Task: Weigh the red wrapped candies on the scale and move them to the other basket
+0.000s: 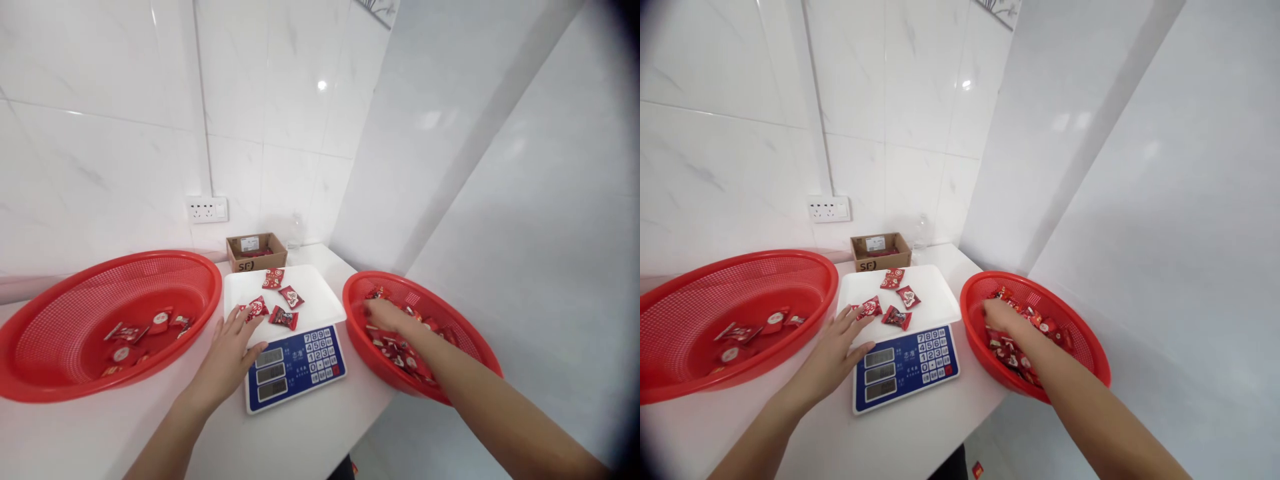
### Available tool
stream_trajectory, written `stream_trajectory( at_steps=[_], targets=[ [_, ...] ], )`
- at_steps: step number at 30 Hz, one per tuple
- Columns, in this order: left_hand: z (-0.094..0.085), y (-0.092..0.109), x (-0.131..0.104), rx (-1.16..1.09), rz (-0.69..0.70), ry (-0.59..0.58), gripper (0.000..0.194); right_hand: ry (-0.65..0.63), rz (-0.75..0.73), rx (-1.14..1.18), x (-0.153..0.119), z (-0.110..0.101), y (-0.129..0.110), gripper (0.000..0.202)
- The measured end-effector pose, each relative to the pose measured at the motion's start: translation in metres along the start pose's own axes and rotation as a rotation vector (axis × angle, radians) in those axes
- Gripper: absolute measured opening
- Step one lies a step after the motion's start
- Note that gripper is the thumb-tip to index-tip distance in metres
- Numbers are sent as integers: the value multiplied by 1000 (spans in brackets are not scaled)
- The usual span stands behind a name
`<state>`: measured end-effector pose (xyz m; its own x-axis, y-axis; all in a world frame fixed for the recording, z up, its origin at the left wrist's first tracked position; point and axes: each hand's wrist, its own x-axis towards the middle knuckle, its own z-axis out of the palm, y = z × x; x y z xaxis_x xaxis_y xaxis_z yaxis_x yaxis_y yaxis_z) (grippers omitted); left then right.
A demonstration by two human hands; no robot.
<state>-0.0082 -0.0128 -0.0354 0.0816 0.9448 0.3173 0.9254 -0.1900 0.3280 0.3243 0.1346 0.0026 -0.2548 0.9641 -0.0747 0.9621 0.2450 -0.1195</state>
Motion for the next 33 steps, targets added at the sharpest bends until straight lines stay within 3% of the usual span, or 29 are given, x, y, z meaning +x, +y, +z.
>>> stream_trajectory(
  at_steps=[3, 6, 11, 15, 19, 26, 29, 33],
  targets=[
    [1, 1, 0, 0, 0, -22, 41, 93, -21, 163, 16, -28, -7, 20],
    [0, 2, 1, -3, -3, -41, 42, 75, -119, 362, 25, -36, -34, 29],
    [-2, 3, 1, 7, -10, -58, 42, -25, -310, 530, 37, -14, -101, 33],
    [-2, 3, 1, 6, -15, -68, 41, 60, -427, 509, 52, 2, -141, 41],
    [-2, 3, 1, 1, -13, -75, 41, 79, -571, 420, 67, 16, -165, 40],
    [-4, 4, 1, 2, -17, -97, 42, 6, -716, 324, 63, 25, -168, 31],
    [-3, 3, 1, -6, -14, -87, 42, 22, -717, 329, 53, 17, -155, 32],
    [-2, 1, 1, -16, -10, -80, 43, 83, -608, 350, 37, 2, -125, 34]
  ],
)
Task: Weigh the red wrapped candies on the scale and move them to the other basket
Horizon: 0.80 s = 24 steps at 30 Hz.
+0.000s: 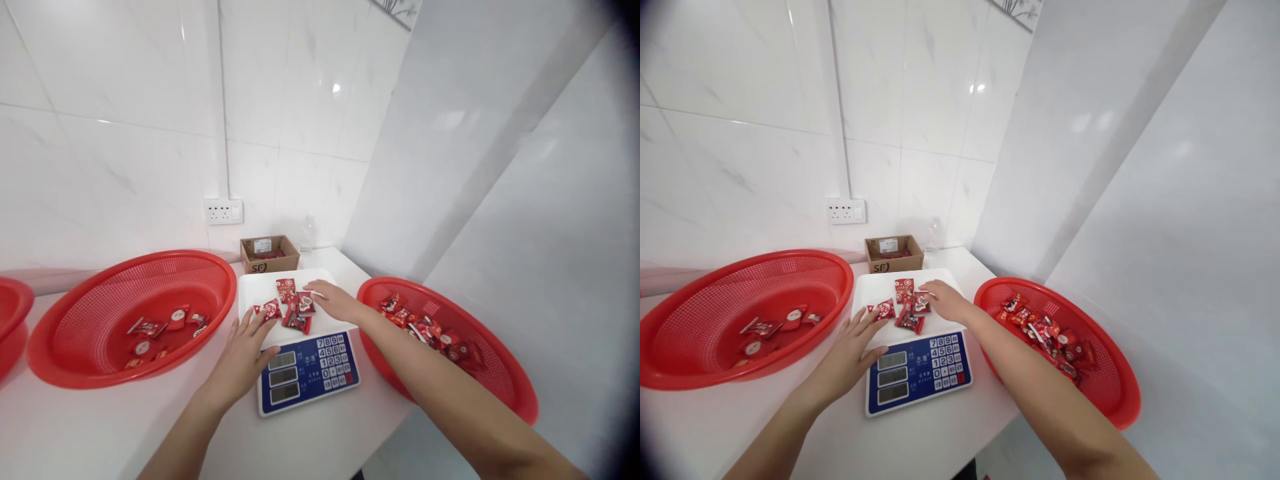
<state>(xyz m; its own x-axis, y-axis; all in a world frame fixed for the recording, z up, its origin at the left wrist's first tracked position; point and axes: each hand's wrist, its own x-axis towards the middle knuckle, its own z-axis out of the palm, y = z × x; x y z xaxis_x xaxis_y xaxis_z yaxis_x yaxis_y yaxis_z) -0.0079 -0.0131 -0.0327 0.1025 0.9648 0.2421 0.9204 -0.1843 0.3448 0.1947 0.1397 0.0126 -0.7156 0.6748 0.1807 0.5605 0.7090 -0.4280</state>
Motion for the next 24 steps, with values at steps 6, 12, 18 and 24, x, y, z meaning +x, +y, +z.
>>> stream_trajectory(
  at_steps=[6, 12, 18, 24],
  targets=[
    [0, -2, 0, 5, -4, 9, 44, 57, 284, -14, -55, -42, 26, 38],
    [-4, -8, 1, 6, -15, 147, 43, 19, 477, -144, -110, -56, 74, 37],
    [0, -13, 3, -9, 35, 272, 47, -248, 659, -188, -151, -53, 111, 42],
    [7, -15, 6, -5, 62, 254, 48, -287, 731, -168, -158, -44, 129, 43]
  ],
)
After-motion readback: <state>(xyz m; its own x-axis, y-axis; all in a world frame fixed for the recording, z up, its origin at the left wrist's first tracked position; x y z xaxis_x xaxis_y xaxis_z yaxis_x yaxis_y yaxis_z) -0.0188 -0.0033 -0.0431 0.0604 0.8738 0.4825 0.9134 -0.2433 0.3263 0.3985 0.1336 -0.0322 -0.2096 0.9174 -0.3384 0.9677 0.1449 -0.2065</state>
